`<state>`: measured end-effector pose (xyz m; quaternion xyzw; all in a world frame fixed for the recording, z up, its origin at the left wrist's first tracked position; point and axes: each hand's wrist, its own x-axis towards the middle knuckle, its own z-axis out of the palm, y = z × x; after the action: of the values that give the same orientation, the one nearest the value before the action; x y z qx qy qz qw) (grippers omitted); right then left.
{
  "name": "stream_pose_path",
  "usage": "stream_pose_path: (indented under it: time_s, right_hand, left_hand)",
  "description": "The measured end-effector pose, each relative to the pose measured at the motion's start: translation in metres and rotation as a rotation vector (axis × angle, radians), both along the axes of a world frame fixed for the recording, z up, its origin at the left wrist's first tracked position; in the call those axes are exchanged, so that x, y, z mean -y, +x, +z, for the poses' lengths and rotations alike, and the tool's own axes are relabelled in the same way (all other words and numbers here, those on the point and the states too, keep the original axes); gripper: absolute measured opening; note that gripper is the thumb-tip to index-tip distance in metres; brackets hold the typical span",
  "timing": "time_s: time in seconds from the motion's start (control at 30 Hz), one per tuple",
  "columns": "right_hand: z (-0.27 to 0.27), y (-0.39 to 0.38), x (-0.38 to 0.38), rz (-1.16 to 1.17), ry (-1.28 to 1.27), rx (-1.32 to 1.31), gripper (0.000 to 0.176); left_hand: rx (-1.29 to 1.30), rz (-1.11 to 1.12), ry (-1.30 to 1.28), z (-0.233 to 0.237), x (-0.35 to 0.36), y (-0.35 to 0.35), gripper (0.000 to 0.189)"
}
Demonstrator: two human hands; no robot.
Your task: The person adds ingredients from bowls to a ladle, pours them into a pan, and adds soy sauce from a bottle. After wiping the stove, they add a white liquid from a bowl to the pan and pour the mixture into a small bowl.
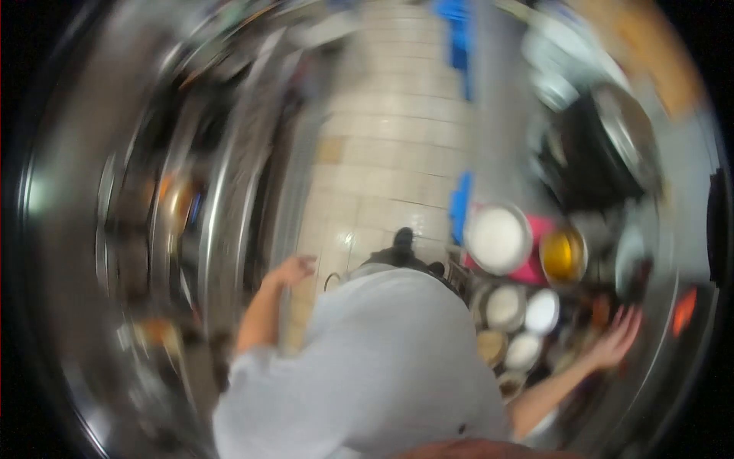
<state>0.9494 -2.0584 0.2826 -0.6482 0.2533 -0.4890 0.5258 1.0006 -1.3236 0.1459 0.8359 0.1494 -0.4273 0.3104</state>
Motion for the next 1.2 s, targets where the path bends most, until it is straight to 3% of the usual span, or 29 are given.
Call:
stream_pose_path:
  time_s: [0.03, 0.07, 0.1, 0.13, 0.2, 0.23, 0.3, 0.33, 0.4, 0.5, 0.63, 0.7, 0.8, 0.83, 0.87, 0.93, 0.97, 1.03, 1.13, 1.2]
  right_hand:
    - [0.011, 0.024, -0.037, 0.021, 0.124, -0.023, 0.038]
    - [0.007, 0.044, -0.051, 0.027, 0.019, -0.123, 0.036]
    - [-0.035, 0.058, -0.031, 0.182, -0.086, -0.008, 0.034]
    - [-0.029, 0.077, -0.060, 0.258, -0.173, -0.098, 0.031]
    - [-0.045, 0.107, -0.085, 0.451, -0.280, -0.158, 0.031]
    - [-0.047, 0.122, -0.107, 0.537, -0.217, -0.150, 0.030]
    - [-0.053, 0.138, -0.142, 0.681, -0.293, -0.234, 0.029]
    - [-0.041, 0.150, -0.171, 0.766, -0.331, -0.264, 0.029]
    - [-0.059, 0.165, -0.210, 0.959, -0.274, -0.244, 0.031]
    - [-0.069, 0.156, -0.294, 1.117, -0.161, -0.377, 0.032]
    - [-0.095, 0.137, -0.396, 1.365, -0.197, -0.523, 0.032]
    - [-0.113, 0.123, -0.449, 1.473, -0.174, -0.582, 0.031]
    - [-0.137, 0.101, -0.533, 1.597, -0.174, -0.715, 0.030]
    - [-0.137, 0.089, -0.567, 1.576, -0.200, -0.719, 0.029]
    - [-0.126, 0.079, -0.596, 1.578, -0.225, -0.745, 0.029]
    - [-0.110, 0.051, -0.663, 1.711, -0.282, -0.811, 0.027]
    - [-0.086, 0.036, -0.716, 1.856, -0.547, -0.917, 0.026]
    - [-0.070, 0.030, -0.753, 1.878, -0.669, -0.936, 0.026]
    - [-0.070, 0.037, -0.781, 1.894, -0.814, -0.924, 0.028]
    - [-0.077, 0.039, -0.804, 1.864, -0.761, -0.869, 0.025]
  left_hand:
    - [0.068, 0.049, 0.035, 0.008, 0.000, -0.021, 0.053]
    - [0.095, 0.107, 0.057, -0.003, -0.013, -0.043, 0.052]
    - [0.113, 0.140, 0.084, -0.014, -0.027, -0.075, 0.051]
    - [0.108, 0.247, 0.098, -0.011, -0.032, -0.108, 0.051]
    - [0.246, 0.164, 0.229, -0.009, -0.042, -0.152, 0.045]
    - [0.244, 0.199, 0.235, -0.017, -0.048, -0.176, 0.045]
    - [0.420, 0.428, 0.298, -0.048, -0.057, -0.237, 0.035]
    - [0.409, 0.462, 0.292, -0.039, -0.068, -0.254, 0.035]
    - [0.333, 0.788, 0.473, -0.044, -0.081, -0.285, 0.028]
    - [0.329, 0.929, 0.675, -0.022, -0.109, -0.299, 0.027]
    - [0.648, 1.081, 0.900, -0.056, -0.205, -0.346, 0.029]
    - [0.621, 1.225, 0.912, -0.047, -0.262, -0.354, 0.035]
    - [0.736, 1.198, 1.113, -0.068, -0.368, -0.383, 0.047]
    - [0.736, 1.227, 1.069, -0.056, -0.399, -0.381, 0.050]
    - [0.716, 1.263, 1.018, -0.045, -0.418, -0.379, 0.054]
    - [0.697, 1.236, 1.093, -0.069, -0.475, -0.390, 0.057]
    - [0.664, 1.269, 1.089, -0.075, -0.504, -0.404, 0.057]
    - [0.347, 1.230, 0.953, -0.071, -0.528, -0.376, 0.051]
    - [0.232, 1.147, 0.845, -0.069, -0.550, -0.370, 0.044]
    - [0.325, 1.134, 0.757, -0.074, -0.559, -0.381, 0.042]
